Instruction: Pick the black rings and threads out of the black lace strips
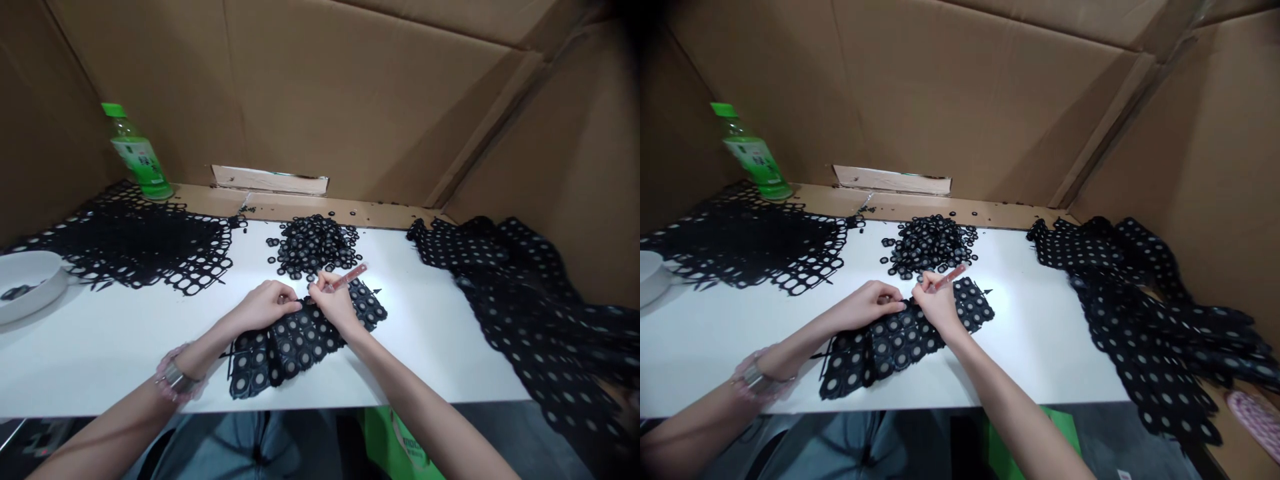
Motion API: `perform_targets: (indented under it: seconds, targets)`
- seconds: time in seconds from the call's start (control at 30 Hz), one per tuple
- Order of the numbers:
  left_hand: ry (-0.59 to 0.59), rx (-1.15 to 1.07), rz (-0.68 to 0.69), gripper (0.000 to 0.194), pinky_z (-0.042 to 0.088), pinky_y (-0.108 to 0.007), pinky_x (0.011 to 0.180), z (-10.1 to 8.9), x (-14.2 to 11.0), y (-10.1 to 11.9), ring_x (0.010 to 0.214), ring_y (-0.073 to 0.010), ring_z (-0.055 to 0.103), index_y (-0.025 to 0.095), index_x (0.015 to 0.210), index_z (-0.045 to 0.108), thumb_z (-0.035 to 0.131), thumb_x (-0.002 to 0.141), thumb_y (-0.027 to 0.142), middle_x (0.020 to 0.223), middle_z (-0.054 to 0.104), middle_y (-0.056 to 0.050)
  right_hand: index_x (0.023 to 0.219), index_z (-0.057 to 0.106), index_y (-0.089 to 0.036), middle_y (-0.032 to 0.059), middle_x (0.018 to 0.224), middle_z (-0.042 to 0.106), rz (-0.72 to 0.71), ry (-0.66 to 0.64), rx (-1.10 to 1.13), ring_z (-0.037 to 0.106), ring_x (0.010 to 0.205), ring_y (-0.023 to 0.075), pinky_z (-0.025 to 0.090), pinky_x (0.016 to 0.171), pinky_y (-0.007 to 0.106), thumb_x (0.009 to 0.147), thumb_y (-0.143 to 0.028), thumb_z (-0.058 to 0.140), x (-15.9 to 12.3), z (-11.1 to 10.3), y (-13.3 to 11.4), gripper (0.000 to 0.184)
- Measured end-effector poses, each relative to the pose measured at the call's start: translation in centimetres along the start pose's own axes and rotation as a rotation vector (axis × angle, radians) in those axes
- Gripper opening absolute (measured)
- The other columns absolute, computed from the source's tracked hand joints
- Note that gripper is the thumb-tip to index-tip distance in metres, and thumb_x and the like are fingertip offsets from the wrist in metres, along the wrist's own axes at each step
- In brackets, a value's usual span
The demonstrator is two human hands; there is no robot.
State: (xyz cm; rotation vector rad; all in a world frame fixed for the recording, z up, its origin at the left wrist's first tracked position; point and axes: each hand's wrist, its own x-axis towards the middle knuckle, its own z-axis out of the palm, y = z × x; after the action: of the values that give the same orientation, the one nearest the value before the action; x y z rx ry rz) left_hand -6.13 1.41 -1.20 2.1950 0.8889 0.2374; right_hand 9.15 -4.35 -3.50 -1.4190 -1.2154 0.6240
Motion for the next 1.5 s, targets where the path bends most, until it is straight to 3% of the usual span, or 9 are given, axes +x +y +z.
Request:
perform_targets:
  seconds: [0.37, 0.47, 0.63, 1.0, 1.3, 1.37, 1.5]
  targets:
    - [-0.010, -0.105, 0.039, 0.023, 0.028, -0.020, 0.049, 0.6, -0.3, -0.6, 0.052, -0.0103, 0.038, 0.015, 0.068, 0.061, 0.051, 0.074, 0.035, 0.053, 0.048, 0.003, 0.047, 0.023, -0.021, -0.0058, 0.044, 0.028, -0.164, -0.112, -0.180, 0.031, 0.045, 0.0100, 0.022, 0.046, 0.025, 0.064, -0.011, 0.043, -0.6, 0.7, -0.5, 0.028]
    - [-0.020, -0.171, 0.038, 0.023, 0.029, -0.020, 0.050, 0.5, -0.5, -0.5, 0.052, -0.0101, 0.038, 0.014, 0.070, 0.061, 0.051, 0.074, 0.034, 0.055, 0.049, 0.003, 0.046, 0.025, -0.021, -0.0061, 0.043, 0.030, -0.108, -0.070, -0.105, 0.033, 0.044, 0.0100, 0.024, 0.046, 0.024, 0.062, -0.012, 0.045, -0.5, 0.4, -0.6, 0.027]
    - [-0.017, -0.209, 0.059, 0.023, 0.033, -0.020, 0.056, 0.2, -0.7, -0.2, 0.057, -0.0107, 0.043, 0.014, 0.071, 0.061, 0.050, 0.076, 0.035, 0.063, 0.055, 0.002, 0.047, 0.028, -0.022, -0.0086, 0.036, 0.035, 0.105, -0.012, 0.155, 0.038, 0.036, 0.0099, 0.027, 0.041, 0.022, 0.062, -0.016, 0.049, -0.1, -0.1, -0.6, 0.026]
    - [-0.011, -0.195, 0.051, 0.025, 0.031, -0.019, 0.053, 0.4, -0.5, -0.4, 0.056, -0.0109, 0.041, 0.013, 0.071, 0.062, 0.051, 0.075, 0.035, 0.061, 0.054, 0.002, 0.048, 0.029, -0.022, -0.0088, 0.037, 0.036, 0.060, -0.057, 0.143, 0.041, 0.037, 0.0099, 0.030, 0.042, 0.022, 0.064, -0.017, 0.051, -0.1, -0.2, -0.5, 0.028]
    - [-0.025, -0.254, 0.069, 0.023, 0.030, -0.020, 0.054, 0.6, -0.7, -0.6, 0.056, -0.0102, 0.040, 0.013, 0.073, 0.061, 0.050, 0.076, 0.033, 0.061, 0.051, 0.002, 0.047, 0.026, -0.020, -0.0064, 0.044, 0.030, -0.166, -0.114, -0.136, 0.031, 0.044, 0.0084, 0.023, 0.046, 0.024, 0.066, -0.014, 0.047, -0.5, 0.4, -0.5, 0.030]
    - [-0.053, -0.266, 0.064, 0.024, 0.030, -0.020, 0.054, 0.5, -0.8, -0.5, 0.056, -0.0104, 0.040, 0.013, 0.072, 0.058, 0.049, 0.076, 0.035, 0.060, 0.049, 0.003, 0.046, 0.027, -0.020, -0.0069, 0.042, 0.031, -0.099, -0.091, -0.052, 0.033, 0.042, 0.0079, 0.023, 0.044, 0.023, 0.065, -0.014, 0.049, -0.4, 0.3, -0.3, 0.029]
    - [-0.109, -0.221, 0.016, 0.023, 0.031, -0.021, 0.055, 0.5, -0.5, -0.3, 0.058, -0.0118, 0.041, 0.015, 0.067, 0.052, 0.045, 0.077, 0.035, 0.058, 0.045, 0.004, 0.050, 0.028, -0.021, -0.0100, 0.038, 0.032, 0.159, 0.067, 0.418, 0.032, 0.034, 0.0059, 0.022, 0.037, 0.020, 0.064, -0.019, 0.055, 0.4, -0.1, 0.4, 0.031]
